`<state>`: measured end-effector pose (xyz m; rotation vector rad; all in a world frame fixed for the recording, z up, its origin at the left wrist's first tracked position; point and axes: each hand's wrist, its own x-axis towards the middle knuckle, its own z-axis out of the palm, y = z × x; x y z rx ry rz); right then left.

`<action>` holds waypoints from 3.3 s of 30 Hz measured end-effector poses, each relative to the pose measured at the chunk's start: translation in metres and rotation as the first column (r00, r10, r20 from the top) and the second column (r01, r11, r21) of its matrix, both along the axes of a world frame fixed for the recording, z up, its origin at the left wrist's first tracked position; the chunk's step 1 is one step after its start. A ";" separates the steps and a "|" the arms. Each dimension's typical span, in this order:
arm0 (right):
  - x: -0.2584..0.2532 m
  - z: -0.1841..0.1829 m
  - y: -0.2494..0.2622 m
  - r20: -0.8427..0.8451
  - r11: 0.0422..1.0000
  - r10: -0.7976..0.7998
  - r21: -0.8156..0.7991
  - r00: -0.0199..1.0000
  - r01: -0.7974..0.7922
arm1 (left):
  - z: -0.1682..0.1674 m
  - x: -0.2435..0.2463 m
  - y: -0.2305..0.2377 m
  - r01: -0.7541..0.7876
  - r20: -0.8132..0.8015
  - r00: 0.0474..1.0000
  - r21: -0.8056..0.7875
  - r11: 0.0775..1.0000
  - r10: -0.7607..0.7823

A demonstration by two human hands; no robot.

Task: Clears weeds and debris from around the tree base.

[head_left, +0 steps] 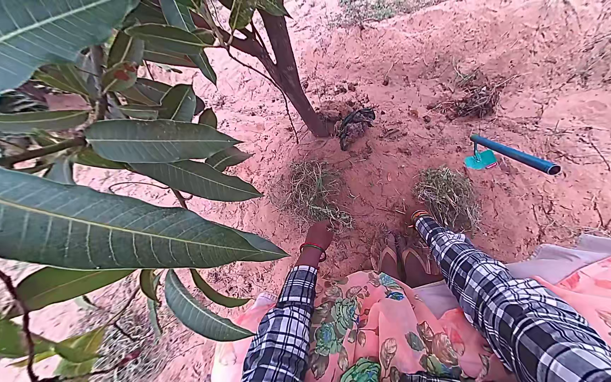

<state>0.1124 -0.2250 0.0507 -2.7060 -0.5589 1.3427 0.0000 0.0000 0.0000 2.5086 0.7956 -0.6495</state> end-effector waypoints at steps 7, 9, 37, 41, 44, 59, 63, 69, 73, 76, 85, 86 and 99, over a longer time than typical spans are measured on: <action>0.070 -0.124 0.032 0.173 0.884 -0.082 0.468 0.982 -0.009 | 0.001 0.001 -0.001 0.002 0.012 1.000 -0.003 1.000 -0.002; 0.085 -0.106 0.055 -0.016 0.877 -0.138 0.463 0.990 0.129 | 0.000 0.000 0.001 0.007 0.023 1.000 -0.008 1.000 -0.007; 0.047 -0.103 0.082 -0.240 0.708 0.212 0.706 0.947 0.021 | -0.020 -0.005 -0.005 -0.396 0.202 0.691 -0.698 0.597 0.694; 0.088 -0.128 0.058 -0.229 0.728 0.074 0.678 0.971 0.104 | -0.022 -0.003 -0.009 -0.349 0.169 0.784 -0.675 0.650 0.597; 0.107 -0.123 0.041 0.063 0.859 0.073 0.503 0.995 -0.095 | -0.020 -0.003 -0.014 -0.357 0.134 0.813 -0.654 0.667 0.567; 0.012 -0.096 0.100 -0.190 0.557 0.166 0.828 0.968 0.067 | -0.025 -0.004 -0.013 -0.359 0.145 0.665 -0.797 0.485 0.732; 0.052 -0.112 0.081 -0.317 0.648 0.105 0.741 0.942 0.177 | -0.021 -0.005 -0.010 -0.351 0.208 0.671 -0.756 0.552 0.712; 0.115 -0.183 0.008 0.305 0.913 -0.333 0.342 0.892 0.223 | -0.030 -0.005 -0.005 -0.355 0.229 0.726 -0.683 0.638 0.649; 0.097 -0.196 -0.003 0.281 0.921 -0.370 0.237 0.885 0.310 | -0.024 -0.004 -0.010 -0.352 0.202 0.737 -0.701 0.621 0.645; 0.084 -0.173 0.019 0.171 0.968 -0.221 0.158 0.960 0.195 | -0.023 -0.005 -0.011 -0.355 0.201 0.743 -0.691 0.630 0.638; 0.039 -0.094 0.087 -0.008 0.770 0.050 0.637 0.999 -0.034 | -0.037 -0.006 -0.008 -0.309 0.204 0.817 -0.635 0.708 0.539; 0.034 -0.090 0.090 -0.079 0.703 0.071 0.711 0.994 0.007 | -0.037 -0.006 -0.008 -0.285 0.202 0.826 -0.656 0.699 0.527; 0.055 -0.091 0.079 -0.481 0.577 0.046 0.728 0.876 0.369 | -0.038 -0.007 -0.004 -0.372 0.288 0.736 -0.583 0.722 0.612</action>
